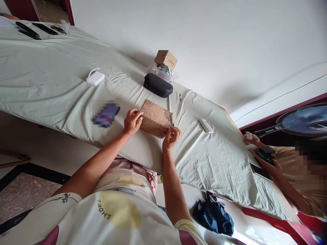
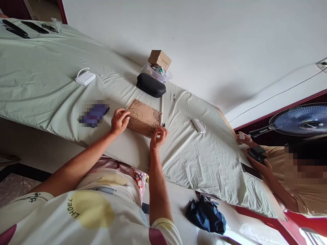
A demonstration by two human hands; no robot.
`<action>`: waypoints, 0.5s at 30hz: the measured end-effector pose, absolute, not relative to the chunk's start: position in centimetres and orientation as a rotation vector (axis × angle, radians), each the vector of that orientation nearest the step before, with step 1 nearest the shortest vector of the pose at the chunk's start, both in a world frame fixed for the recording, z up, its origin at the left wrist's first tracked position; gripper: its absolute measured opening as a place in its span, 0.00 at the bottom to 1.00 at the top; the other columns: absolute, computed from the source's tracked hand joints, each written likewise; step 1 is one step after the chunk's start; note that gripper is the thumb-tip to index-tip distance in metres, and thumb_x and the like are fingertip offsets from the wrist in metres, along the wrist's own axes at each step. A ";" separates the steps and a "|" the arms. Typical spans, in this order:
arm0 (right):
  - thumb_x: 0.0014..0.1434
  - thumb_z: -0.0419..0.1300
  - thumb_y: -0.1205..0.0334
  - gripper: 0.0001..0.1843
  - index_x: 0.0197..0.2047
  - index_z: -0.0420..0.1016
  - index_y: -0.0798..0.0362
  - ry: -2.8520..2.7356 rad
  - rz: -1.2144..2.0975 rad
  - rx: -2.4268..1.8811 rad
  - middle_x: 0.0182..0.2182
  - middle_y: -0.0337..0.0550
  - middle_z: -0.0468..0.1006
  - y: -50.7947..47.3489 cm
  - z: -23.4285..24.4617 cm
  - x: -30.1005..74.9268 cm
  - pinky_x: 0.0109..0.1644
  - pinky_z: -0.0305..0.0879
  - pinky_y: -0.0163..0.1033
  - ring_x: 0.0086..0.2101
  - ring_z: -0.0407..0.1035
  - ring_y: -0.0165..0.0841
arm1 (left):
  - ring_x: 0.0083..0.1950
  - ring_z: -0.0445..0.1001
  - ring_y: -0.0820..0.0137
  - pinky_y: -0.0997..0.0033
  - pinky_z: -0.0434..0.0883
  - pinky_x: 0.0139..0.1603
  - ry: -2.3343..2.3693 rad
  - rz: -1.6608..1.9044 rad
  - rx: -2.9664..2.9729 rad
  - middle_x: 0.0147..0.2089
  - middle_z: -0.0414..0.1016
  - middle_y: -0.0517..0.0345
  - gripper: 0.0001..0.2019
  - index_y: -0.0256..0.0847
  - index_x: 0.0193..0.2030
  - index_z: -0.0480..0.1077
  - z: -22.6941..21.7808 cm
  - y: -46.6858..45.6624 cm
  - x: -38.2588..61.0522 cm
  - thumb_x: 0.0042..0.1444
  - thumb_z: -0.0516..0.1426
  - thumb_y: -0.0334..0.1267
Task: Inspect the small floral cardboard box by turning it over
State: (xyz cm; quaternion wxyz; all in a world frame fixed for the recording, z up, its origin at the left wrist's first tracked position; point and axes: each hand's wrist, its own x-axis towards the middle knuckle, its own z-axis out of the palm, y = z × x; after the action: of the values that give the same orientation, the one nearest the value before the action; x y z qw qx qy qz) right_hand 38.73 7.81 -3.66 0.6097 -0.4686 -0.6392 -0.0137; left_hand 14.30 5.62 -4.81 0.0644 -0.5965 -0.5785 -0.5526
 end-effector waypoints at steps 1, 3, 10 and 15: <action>0.73 0.52 0.51 0.15 0.46 0.76 0.51 -1.497 -0.063 -1.073 0.46 0.50 0.75 7.8 -3.6 38.8 0.46 0.73 0.44 0.46 0.73 0.39 | 0.62 0.75 0.54 0.53 0.73 0.64 -1.765 -1.636 -1.784 0.62 0.75 0.40 0.19 0.44 0.59 0.78 -4.7 5.6 14.4 0.71 0.52 0.45; 0.73 0.52 0.53 0.15 0.45 0.77 0.51 -1.542 -0.154 -1.061 0.46 0.50 0.75 7.7 -3.5 38.7 0.52 0.73 0.50 0.48 0.72 0.41 | 0.66 0.74 0.51 0.49 0.70 0.67 -1.740 -1.558 -1.778 0.64 0.75 0.39 0.18 0.45 0.59 0.78 -4.5 5.4 14.7 0.70 0.53 0.41; 0.73 0.53 0.61 0.19 0.58 0.82 0.45 -1.861 -0.416 -1.098 0.55 0.52 0.78 6.2 -3.4 36.3 0.69 0.59 0.61 0.60 0.68 0.45 | 0.74 0.72 0.53 0.43 0.61 0.77 -1.444 -1.324 -2.094 0.67 0.78 0.41 0.20 0.45 0.65 0.76 -4.1 4.5 17.9 0.70 0.52 0.35; 0.74 0.52 0.64 0.24 0.67 0.78 0.42 -1.986 -0.420 -1.170 0.63 0.52 0.76 5.3 -3.2 35.0 0.75 0.47 0.67 0.66 0.64 0.47 | 0.75 0.72 0.54 0.45 0.61 0.77 -1.453 -1.271 -2.172 0.70 0.76 0.38 0.22 0.42 0.68 0.74 -4.2 4.5 18.9 0.71 0.51 0.36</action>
State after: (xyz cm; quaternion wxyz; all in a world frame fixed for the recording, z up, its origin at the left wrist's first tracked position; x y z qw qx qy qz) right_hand 35.02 5.34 -3.22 0.3887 -0.4599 -0.7810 -0.1653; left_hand 18.87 4.53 -4.18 0.1174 -0.7423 -0.4966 -0.4344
